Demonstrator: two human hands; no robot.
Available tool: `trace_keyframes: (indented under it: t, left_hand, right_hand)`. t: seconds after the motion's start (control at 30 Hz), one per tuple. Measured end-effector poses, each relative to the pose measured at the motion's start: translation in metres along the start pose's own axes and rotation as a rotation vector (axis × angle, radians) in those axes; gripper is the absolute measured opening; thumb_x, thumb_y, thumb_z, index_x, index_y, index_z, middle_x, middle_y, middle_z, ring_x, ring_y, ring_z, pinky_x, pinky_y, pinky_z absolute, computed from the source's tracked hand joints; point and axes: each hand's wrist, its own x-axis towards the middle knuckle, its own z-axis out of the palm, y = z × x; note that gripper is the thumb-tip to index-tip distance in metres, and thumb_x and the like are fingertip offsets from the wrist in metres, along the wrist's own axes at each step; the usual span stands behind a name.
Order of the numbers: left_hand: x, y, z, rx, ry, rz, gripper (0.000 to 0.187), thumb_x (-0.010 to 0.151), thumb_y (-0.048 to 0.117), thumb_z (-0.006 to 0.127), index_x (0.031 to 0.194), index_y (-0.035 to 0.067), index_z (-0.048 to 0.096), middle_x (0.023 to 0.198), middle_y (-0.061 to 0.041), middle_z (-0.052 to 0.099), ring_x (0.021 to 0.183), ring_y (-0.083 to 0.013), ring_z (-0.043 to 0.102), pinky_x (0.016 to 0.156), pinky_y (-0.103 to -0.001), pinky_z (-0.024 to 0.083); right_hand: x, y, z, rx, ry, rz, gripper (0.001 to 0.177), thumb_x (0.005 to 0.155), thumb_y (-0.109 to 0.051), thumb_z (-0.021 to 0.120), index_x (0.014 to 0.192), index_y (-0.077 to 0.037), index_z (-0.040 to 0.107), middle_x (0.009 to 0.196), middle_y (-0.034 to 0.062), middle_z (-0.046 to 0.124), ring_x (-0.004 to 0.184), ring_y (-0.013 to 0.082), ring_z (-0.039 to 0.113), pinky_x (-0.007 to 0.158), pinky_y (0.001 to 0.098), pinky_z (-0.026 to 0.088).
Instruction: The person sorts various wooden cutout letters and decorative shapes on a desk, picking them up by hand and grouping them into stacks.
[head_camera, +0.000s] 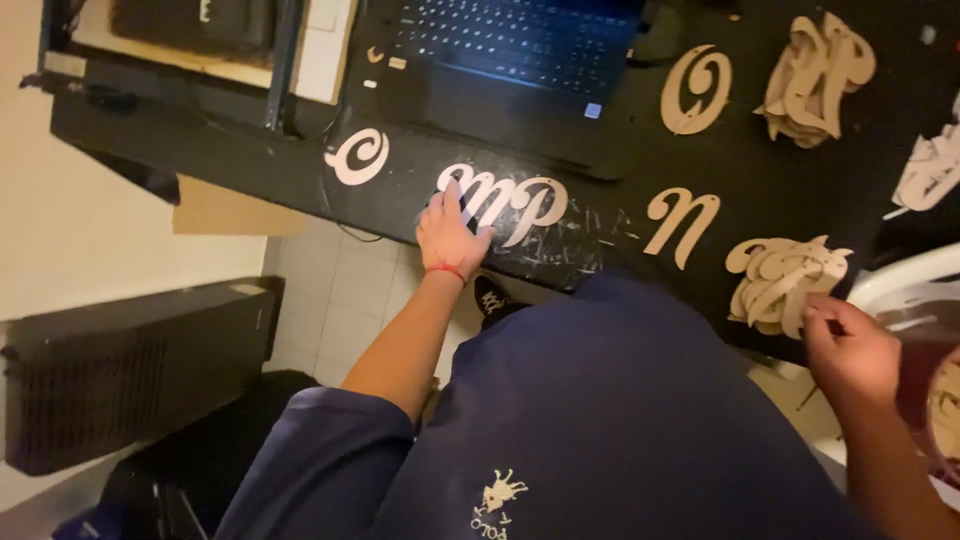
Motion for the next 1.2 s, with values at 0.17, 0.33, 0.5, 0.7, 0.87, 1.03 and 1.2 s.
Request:
trace_keyframes:
  t: [0.17, 0.33, 0.5, 0.7, 0.87, 1.03, 1.2]
  left_hand:
    - [-0.004, 0.007, -0.026, -0.022, 0.001, 0.052, 0.083, 0.071, 0.04, 0.069, 0.147, 0.017, 0.041, 0.129, -0.018, 0.059, 0.115, -0.0409, 0.056, 0.096, -0.051, 0.046]
    - [-0.035, 0.038, -0.046, -0.513, 0.056, -0.013, 0.084, 0.07, 0.022, 0.08, 0.144, -0.002, 0.045, 0.136, -0.031, 0.054, 0.128, -0.0454, 0.051, 0.107, -0.052, 0.045]
    - [-0.099, 0.12, -0.092, -1.814, -0.577, -0.099, 0.057, 0.083, 0.013, 0.056, 0.139, 0.011, 0.049, 0.117, -0.018, 0.063, 0.103, -0.0313, 0.065, 0.099, -0.059, 0.052]
    - [-0.083, 0.179, -0.043, -1.846, -0.919, 0.394, 0.088, 0.083, 0.035, 0.07, 0.156, 0.011, 0.028, 0.144, -0.021, 0.052, 0.132, -0.0322, 0.053, 0.11, -0.048, 0.041]
    - [-0.086, 0.195, -0.03, -1.812, -1.056, 0.349, 0.094, 0.081, 0.038, 0.072, 0.158, 0.009, 0.025, 0.145, -0.021, 0.051, 0.134, -0.0346, 0.049, 0.111, -0.05, 0.037]
    - [-0.073, 0.194, -0.018, -1.719, -1.11, 0.258, 0.081, 0.089, 0.03, 0.061, 0.159, 0.012, 0.025, 0.152, -0.022, 0.043, 0.14, -0.0391, 0.042, 0.114, -0.055, 0.032]
    - [-0.044, 0.142, -0.005, -1.241, -0.766, 0.108, 0.07, 0.095, 0.043, 0.055, 0.156, 0.017, 0.033, 0.149, -0.02, 0.049, 0.138, -0.0409, 0.044, 0.11, -0.056, 0.036]
  right_hand:
    - [0.006, -0.006, 0.016, -0.028, -0.06, 0.017, 0.029, 0.099, -0.027, 0.057, 0.116, -0.011, 0.074, 0.118, 0.0073, 0.072, 0.111, 0.024, 0.065, 0.099, 0.0354, 0.044]
    - [0.008, -0.024, 0.032, 0.016, 0.071, -0.08, 0.024, 0.09, -0.025, 0.074, 0.112, -0.019, 0.077, 0.104, 0.0097, 0.075, 0.101, 0.0286, 0.069, 0.088, 0.0402, 0.056]
    - [0.006, -0.115, 0.017, 0.817, -0.356, 0.029, 0.034, 0.09, -0.014, 0.07, 0.122, -0.003, 0.068, 0.107, 0.0194, 0.073, 0.091, 0.0288, 0.072, 0.078, 0.043, 0.062]
    - [0.014, -0.151, 0.012, 1.154, -0.614, -0.135, 0.032, 0.093, -0.01, 0.061, 0.12, 0.007, 0.062, 0.096, 0.0177, 0.072, 0.08, 0.0242, 0.073, 0.067, 0.0338, 0.062]
    - [0.023, -0.131, 0.015, 1.244, -0.523, -0.039, 0.015, 0.091, -0.004, 0.066, 0.103, 0.005, 0.065, 0.074, 0.0148, 0.066, 0.056, 0.0198, 0.066, 0.047, 0.0281, 0.056]
    - [0.046, -0.104, 0.013, 1.256, -0.474, 0.03, 0.014, 0.088, 0.0, 0.067, 0.101, 0.005, 0.064, 0.07, 0.0156, 0.064, 0.052, 0.0188, 0.063, 0.041, 0.0277, 0.054]
    - [0.128, -0.066, -0.012, 0.859, -0.167, 0.001, 0.018, 0.096, -0.008, 0.063, 0.112, 0.0, 0.063, 0.076, 0.01, 0.065, 0.054, 0.0131, 0.062, 0.046, 0.0239, 0.054]
